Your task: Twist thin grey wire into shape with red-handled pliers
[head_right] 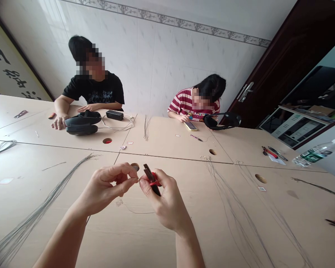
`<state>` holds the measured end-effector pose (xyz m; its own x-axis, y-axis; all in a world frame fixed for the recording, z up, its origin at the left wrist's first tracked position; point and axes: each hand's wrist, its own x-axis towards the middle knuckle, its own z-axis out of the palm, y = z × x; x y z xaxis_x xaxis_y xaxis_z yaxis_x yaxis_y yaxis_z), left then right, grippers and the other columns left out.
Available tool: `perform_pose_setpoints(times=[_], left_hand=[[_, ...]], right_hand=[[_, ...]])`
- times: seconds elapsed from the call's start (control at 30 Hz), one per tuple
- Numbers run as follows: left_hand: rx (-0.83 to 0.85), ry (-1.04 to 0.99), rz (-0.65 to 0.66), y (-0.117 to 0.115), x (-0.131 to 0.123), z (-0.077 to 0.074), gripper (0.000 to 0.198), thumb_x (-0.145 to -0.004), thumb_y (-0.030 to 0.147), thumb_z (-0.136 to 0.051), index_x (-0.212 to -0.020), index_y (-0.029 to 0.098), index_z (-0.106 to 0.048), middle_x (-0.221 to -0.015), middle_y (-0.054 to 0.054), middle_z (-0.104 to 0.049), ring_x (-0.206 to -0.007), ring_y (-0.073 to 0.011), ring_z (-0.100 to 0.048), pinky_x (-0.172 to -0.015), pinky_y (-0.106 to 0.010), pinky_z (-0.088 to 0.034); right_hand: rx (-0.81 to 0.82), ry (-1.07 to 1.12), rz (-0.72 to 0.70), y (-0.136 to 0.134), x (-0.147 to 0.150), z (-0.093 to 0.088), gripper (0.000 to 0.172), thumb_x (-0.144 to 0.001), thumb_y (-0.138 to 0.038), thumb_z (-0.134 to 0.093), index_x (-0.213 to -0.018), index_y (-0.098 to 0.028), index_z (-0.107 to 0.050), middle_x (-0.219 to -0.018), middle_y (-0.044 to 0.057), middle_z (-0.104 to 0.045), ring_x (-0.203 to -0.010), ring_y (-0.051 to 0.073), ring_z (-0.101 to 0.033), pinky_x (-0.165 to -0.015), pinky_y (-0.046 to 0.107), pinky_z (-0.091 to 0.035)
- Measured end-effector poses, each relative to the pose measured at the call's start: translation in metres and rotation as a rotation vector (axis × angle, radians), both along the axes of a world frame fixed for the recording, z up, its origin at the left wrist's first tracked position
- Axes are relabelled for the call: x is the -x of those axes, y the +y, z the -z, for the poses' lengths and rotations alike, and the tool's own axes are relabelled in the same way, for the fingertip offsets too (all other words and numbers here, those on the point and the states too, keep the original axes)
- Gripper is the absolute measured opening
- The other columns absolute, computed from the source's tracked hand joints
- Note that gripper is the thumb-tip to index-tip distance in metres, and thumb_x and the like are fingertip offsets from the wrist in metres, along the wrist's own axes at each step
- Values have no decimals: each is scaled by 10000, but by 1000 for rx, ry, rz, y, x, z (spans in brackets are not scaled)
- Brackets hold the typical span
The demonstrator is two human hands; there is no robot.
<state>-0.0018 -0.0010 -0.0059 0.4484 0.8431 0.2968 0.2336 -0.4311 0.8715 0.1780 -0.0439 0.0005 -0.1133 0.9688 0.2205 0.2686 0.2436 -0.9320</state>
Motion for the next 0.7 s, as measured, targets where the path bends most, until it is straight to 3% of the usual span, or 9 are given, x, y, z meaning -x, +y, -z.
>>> perform_pose_setpoints(times=[0.27,0.43,0.7], left_hand=[[-63,-26,18,-1,-2,-4,55,-848,155,-577,-832,188,-618,-545,80,-439,-464,-47,-368,-444,-161,-341],[-143,-35,47,-2,-1,-3,112,-854,108,-542,-807,181,-613,-722,35,-562,-523,-42,-415,-477,-171,-363],[-168,0,42,-1,0,-1,123,-865,126,-533,-814,183,-630,-740,16,-594,-559,-64,-459,-492,-191,-364]], right_hand=[[47,-8,-21,-2,0,-5,193,-925,-310,-527,-772,-191,-535,-696,-21,-472,-651,113,-409,-618,226,-367],[60,-14,-21,-2,-1,-5,204,-930,-327,-519,-773,-196,-521,-681,-26,-436,-638,114,-383,-601,230,-349],[5,-57,0,-1,0,2,237,-945,-368,-505,-775,-203,-499,-703,-24,-450,-649,119,-403,-621,235,-360]])
